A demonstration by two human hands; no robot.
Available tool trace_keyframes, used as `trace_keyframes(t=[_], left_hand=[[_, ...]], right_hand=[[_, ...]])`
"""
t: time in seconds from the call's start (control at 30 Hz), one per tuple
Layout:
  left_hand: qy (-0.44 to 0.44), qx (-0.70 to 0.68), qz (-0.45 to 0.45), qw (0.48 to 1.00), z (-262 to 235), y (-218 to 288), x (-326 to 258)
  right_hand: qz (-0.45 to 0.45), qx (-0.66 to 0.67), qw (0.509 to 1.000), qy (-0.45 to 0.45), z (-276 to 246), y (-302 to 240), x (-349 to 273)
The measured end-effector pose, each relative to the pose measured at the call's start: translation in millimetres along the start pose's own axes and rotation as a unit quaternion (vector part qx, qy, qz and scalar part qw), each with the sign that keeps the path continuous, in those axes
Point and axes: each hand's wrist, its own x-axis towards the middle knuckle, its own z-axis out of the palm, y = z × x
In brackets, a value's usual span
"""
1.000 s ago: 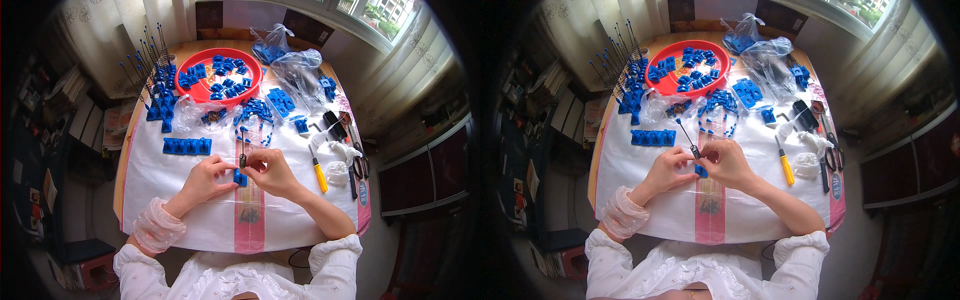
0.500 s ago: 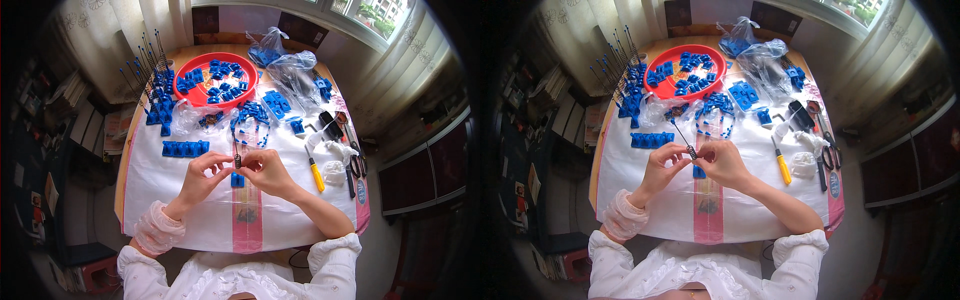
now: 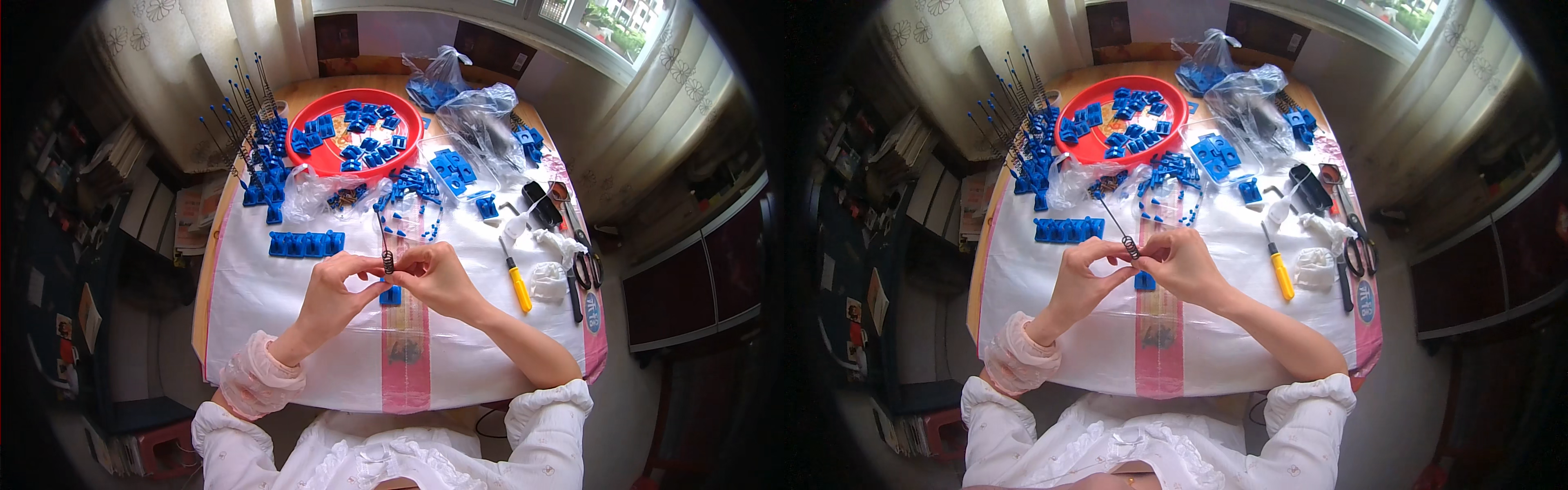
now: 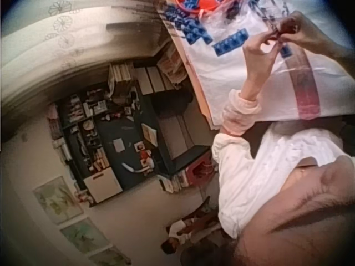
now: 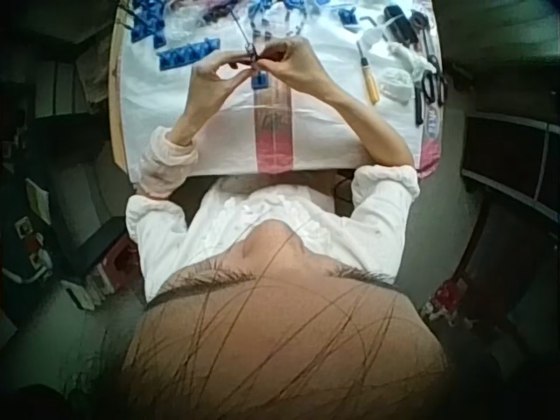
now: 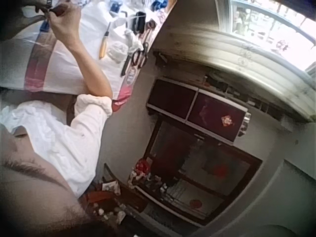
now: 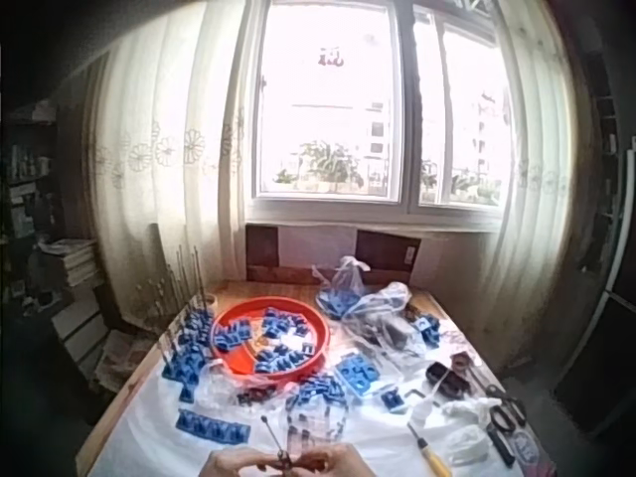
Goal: Manually assembling small blue plastic parts using a wire spring and adhesive.
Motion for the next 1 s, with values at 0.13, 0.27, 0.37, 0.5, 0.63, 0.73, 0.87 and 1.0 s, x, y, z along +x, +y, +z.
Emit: trace_keyframes(t=[0.13,0.27,0.37,0.5,0.63,0.73,0.87,1.0], left_hand=[[0.007,0.071,0.031,0.997,-1,5,2],[0.012,0.086,0.047,0.995,-1,7,5],[0.004,0.083,0.04,0.996,-2,8,7],[-0.004,0.048,0.012,0.999,-1,5,7],[-0.011,0.035,-0.001,0.999,0,7,8],[-0.014,0.035,-0.008,0.999,-1,7,9],[-0.013,0.033,-0.009,0.999,-1,6,9],[-0.006,0.044,-0.004,0.999,0,12,9]], right_hand=[[-0.01,-0.024,1.0,0.002,1,-2,0],[-0.003,-0.034,0.999,0.003,1,-5,-1],[-0.009,-0.035,0.999,0.009,2,-3,-3],[-0.003,-0.049,0.999,0.003,2,-8,-3],[0.008,-0.04,0.999,-0.001,0,-9,-4],[0.014,-0.052,0.998,-0.02,-2,-12,-4],[0.039,0.007,0.999,-0.03,-3,-11,-5],[0.071,0.068,0.994,-0.053,-7,-4,-2]])
